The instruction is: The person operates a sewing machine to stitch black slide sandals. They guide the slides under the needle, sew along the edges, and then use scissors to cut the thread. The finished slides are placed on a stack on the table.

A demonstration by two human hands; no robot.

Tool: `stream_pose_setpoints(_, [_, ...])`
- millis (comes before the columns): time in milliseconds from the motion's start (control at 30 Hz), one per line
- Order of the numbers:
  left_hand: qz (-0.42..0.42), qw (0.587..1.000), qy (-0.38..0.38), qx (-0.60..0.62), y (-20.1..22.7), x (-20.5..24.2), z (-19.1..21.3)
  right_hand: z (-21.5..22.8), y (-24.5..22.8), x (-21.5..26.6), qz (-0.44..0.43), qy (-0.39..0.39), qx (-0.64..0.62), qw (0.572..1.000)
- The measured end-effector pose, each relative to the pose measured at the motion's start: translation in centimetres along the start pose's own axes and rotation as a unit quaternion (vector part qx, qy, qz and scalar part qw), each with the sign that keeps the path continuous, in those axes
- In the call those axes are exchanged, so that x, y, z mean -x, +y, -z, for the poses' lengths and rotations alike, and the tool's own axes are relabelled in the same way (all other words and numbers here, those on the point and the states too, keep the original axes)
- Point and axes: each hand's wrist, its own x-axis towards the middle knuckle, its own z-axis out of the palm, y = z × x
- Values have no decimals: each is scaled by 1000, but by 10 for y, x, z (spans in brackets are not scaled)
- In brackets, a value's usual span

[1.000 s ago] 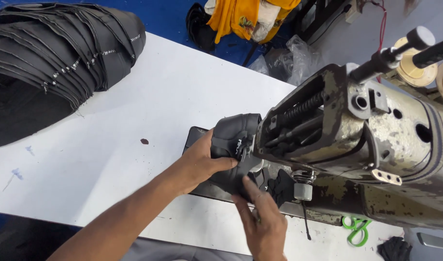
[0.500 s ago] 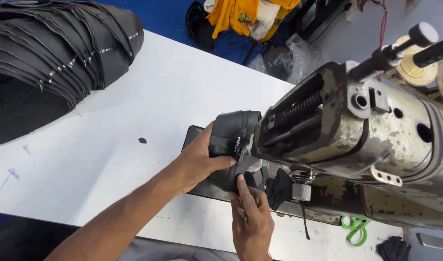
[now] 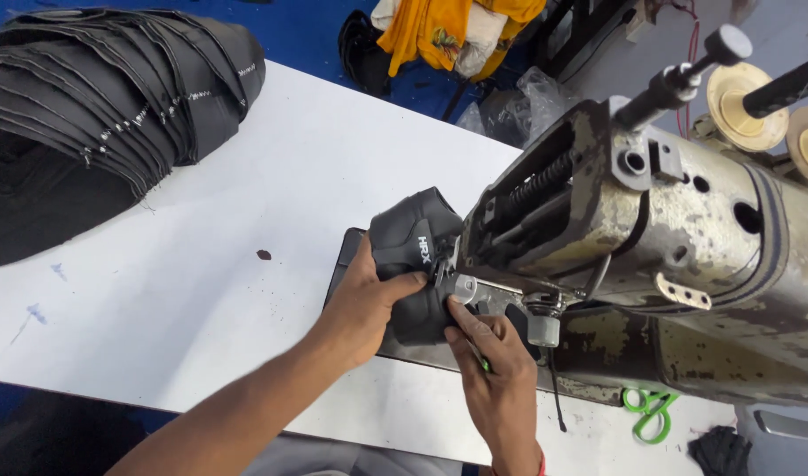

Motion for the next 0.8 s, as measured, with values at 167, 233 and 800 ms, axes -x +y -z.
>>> stream_pose_setpoints(167, [1, 1000, -2, -29, 1, 3, 0, 2, 2, -3, -30, -29, 9, 999])
stream_pose_setpoints(233, [-1, 1000, 3, -21, 1, 3, -2, 2, 3, -4, -30, -31, 3, 999])
stream_pose_setpoints(800, [26, 884, -22, -465, 27, -5, 22, 4, 7, -9, -60, -42, -33, 997])
